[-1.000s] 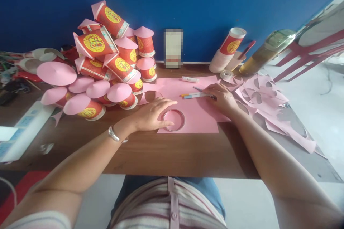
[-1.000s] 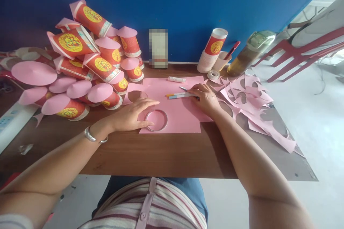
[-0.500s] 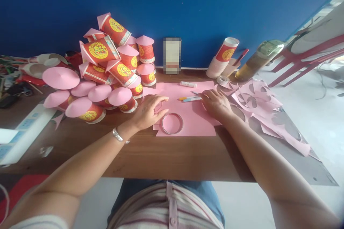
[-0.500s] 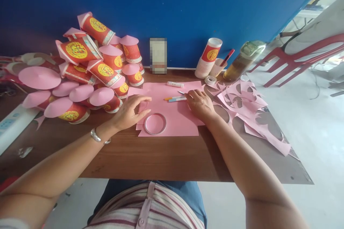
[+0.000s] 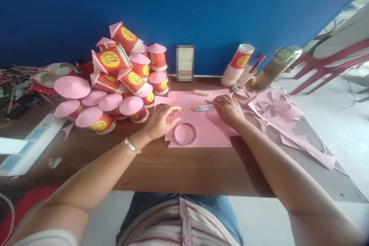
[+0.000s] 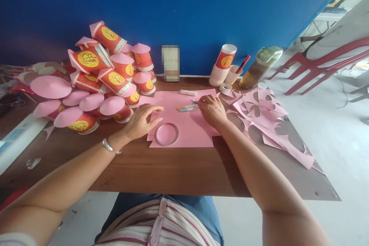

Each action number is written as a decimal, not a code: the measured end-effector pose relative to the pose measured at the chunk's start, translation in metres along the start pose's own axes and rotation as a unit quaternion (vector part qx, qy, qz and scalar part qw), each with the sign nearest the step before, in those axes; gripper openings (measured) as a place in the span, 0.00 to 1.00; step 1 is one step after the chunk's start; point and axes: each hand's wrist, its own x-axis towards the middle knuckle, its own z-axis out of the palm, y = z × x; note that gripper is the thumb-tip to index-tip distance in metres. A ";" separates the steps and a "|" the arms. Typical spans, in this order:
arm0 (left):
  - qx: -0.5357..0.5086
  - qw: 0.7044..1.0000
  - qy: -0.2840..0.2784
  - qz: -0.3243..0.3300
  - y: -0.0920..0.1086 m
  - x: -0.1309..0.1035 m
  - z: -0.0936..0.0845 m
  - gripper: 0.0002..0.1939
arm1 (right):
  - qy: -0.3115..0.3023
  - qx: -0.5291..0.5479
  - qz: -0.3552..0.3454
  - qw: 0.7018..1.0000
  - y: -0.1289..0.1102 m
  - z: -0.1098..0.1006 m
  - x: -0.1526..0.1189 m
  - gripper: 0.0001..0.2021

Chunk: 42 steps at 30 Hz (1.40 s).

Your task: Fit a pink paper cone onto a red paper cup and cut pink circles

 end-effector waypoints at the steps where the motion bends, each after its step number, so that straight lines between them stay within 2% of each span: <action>1: 0.002 1.000 0.001 0.001 -0.001 0.000 0.000 0.13 | -0.003 0.000 0.002 1.000 0.000 0.001 0.001 0.17; 6: 0.007 1.000 0.009 0.016 -0.003 0.000 0.001 0.13 | -0.016 0.015 0.007 1.000 0.005 0.004 -0.001 0.16; 13: 0.004 1.000 0.010 0.021 -0.005 0.001 0.001 0.11 | 0.018 0.042 -0.016 0.999 0.009 0.008 -0.003 0.17; 17: 0.000 0.999 0.015 0.034 -0.005 0.001 0.001 0.11 | 0.005 0.055 -0.032 0.998 0.010 0.009 -0.003 0.15; 24: 0.000 0.999 0.006 0.035 -0.004 0.002 0.000 0.11 | 0.008 0.097 0.007 0.995 0.008 0.014 -0.001 0.09; 27: 0.006 0.999 0.008 0.033 -0.005 0.001 0.001 0.11 | 0.029 0.076 0.006 0.997 0.007 0.010 0.002 0.09; 31: 0.011 0.999 0.019 0.026 -0.005 0.001 0.000 0.14 | 0.090 0.071 0.020 0.993 0.002 -0.005 0.002 0.14; 33: 0.012 0.998 0.044 0.042 -0.004 0.001 -0.001 0.19 | 0.094 0.101 0.001 0.990 -0.006 -0.012 -0.001 0.16; 36: 0.025 0.994 0.072 0.075 -0.002 0.002 -0.002 0.26 | 0.052 0.157 -0.082 0.983 -0.023 -0.019 -0.007 0.16; 39: 0.035 0.993 0.058 0.097 -0.001 0.001 -0.001 0.18 | 0.030 0.176 -0.139 0.974 -0.035 -0.019 -0.011 0.15; 42: 0.029 0.993 0.047 0.104 -0.001 -0.001 -0.001 0.09 | 0.014 0.189 -0.150 0.970 -0.038 -0.019 -0.012 0.15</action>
